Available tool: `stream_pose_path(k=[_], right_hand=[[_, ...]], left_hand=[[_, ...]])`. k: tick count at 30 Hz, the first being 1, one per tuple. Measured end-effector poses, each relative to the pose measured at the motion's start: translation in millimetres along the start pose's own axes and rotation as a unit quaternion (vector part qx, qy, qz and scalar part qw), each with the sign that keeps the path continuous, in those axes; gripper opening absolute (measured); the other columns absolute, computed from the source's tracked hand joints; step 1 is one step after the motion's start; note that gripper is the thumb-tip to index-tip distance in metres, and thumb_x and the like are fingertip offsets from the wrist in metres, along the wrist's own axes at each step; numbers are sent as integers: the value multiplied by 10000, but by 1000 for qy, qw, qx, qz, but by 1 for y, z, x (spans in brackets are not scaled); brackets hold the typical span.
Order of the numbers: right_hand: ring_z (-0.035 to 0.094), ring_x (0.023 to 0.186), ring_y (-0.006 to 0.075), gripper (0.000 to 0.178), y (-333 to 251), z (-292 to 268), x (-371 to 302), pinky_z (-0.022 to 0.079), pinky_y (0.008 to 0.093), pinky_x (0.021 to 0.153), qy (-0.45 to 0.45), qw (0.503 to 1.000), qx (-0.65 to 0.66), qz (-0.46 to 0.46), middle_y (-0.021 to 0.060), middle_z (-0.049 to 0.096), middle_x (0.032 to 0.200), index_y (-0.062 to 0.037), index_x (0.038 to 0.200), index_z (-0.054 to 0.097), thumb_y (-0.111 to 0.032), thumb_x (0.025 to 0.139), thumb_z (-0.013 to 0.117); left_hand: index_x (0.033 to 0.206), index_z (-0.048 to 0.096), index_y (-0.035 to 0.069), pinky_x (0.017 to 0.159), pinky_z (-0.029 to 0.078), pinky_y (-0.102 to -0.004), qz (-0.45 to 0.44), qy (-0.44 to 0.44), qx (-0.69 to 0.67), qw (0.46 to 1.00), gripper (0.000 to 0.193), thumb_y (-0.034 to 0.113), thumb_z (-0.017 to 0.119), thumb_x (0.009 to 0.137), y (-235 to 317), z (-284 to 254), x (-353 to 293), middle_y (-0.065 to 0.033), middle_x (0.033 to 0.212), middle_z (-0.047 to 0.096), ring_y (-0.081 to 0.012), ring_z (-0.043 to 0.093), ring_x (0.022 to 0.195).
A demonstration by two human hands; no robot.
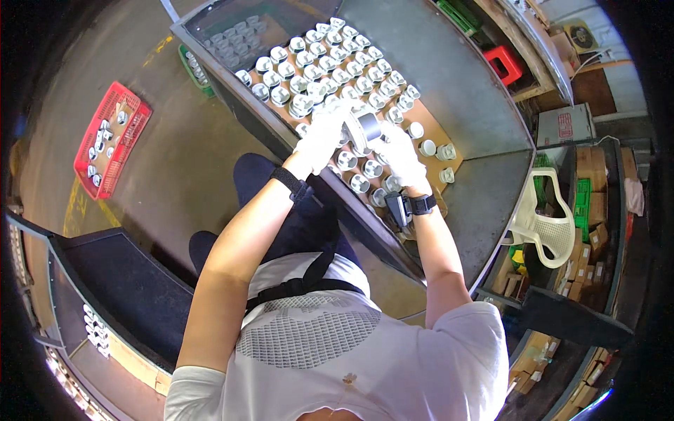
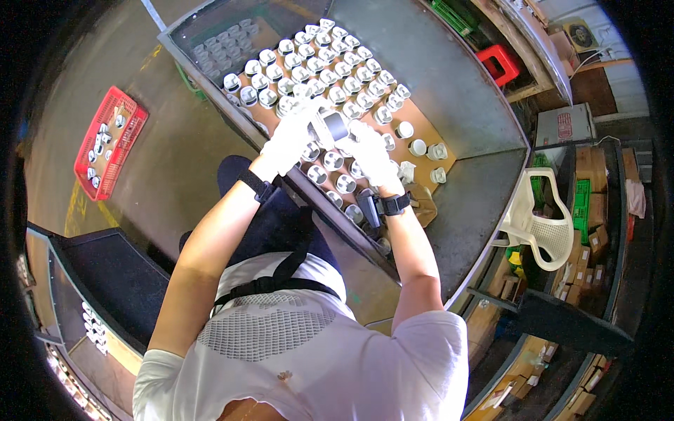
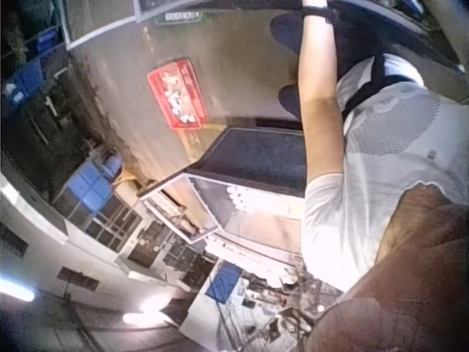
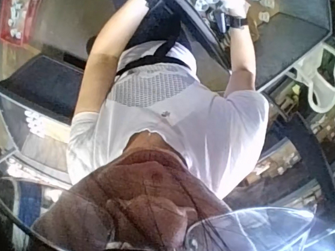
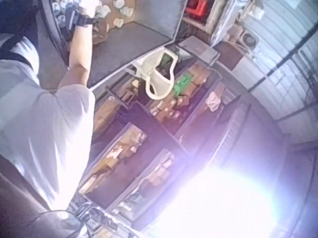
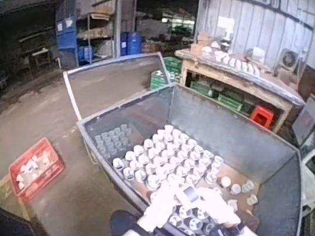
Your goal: Inspecting cylindrical metal parts by hand and placing them back into a cardboard grid within a bin.
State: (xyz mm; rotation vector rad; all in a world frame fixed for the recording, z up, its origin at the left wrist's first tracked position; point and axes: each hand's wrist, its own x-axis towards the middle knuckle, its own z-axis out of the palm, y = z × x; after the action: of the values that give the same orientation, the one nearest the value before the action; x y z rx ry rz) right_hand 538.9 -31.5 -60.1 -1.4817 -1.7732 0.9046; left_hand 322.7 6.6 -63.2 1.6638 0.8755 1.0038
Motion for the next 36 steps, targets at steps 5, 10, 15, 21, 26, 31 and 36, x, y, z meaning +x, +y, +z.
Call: stream_pose_path(k=[5, 10, 15, 21, 26, 31, 36], right_hand=[[626, 942, 250, 332, -8, -4, -2, 502, 368, 816, -10, 999, -36, 25, 132, 667, 1004, -21, 1090, 664, -262, 861, 680], [639, 1023, 230, 305, -39, -8, -3, 505, 360, 873, -14, 997, 64, 32, 113, 682, 1130, -51, 1137, 692, -245, 904, 653], [639, 949, 180, 269, -27, -9, -2, 510, 317, 837, 31, 998, -25, -47, 94, 687, 1040, -18, 1134, 688, -185, 935, 620], [629, 984, 154, 277, -11, -12, 0, 497, 307, 867, 7, 989, -86, -116, 86, 695, 1061, 8, 1141, 689, -180, 994, 548], [618, 1150, 245, 367, -26, -8, 4, 456, 361, 1024, 10, 989, 146, 16, 138, 670, 1246, -10, 1279, 633, -189, 993, 490], [614, 1127, 192, 402, -24, -16, 2, 461, 333, 1006, 37, 994, 98, 16, 114, 664, 1252, 14, 1320, 599, -223, 1018, 479], [605, 1094, 137, 409, -39, -32, 0, 480, 287, 948, 59, 973, 198, 99, 89, 657, 1248, 17, 1326, 594, -250, 1035, 485]], left_hand=[[1392, 500, -27, 1090, 393, -345, -25, 18, -40, 999, 433, 160, 422, 1009, -3, 5, 3, -154, 1402, 522, -237, 527, 1254], [1410, 482, -13, 1022, 466, -332, -170, -53, -311, 934, 484, 171, 569, 971, 8, 4, 1, -126, 1400, 522, -207, 537, 1224], [1476, 380, -3, 1011, 484, -330, -46, -86, -145, 985, 729, 38, 724, 835, -3, -2, 0, -130, 1393, 524, -213, 529, 1233], [1476, 372, -5, 1003, 490, -326, -27, -83, -114, 990, 766, 15, 744, 807, 1, 2, 0, -125, 1357, 546, -204, 530, 1232], [1417, 472, -8, 964, 512, -317, -188, -119, -313, 923, 609, 12, 695, 851, 6, -1, 4, -110, 1308, 584, -194, 568, 1178], [1388, 498, -8, 947, 522, -335, 8, -83, -123, 989, 554, 99, 691, 879, 6, 0, 0, -102, 1271, 598, -187, 584, 1147], [1341, 530, 13, 956, 512, -398, 72, 0, 184, 980, 664, 238, 805, 781, 18, -3, 1, -172, 1264, 600, -269, 596, 1143]])
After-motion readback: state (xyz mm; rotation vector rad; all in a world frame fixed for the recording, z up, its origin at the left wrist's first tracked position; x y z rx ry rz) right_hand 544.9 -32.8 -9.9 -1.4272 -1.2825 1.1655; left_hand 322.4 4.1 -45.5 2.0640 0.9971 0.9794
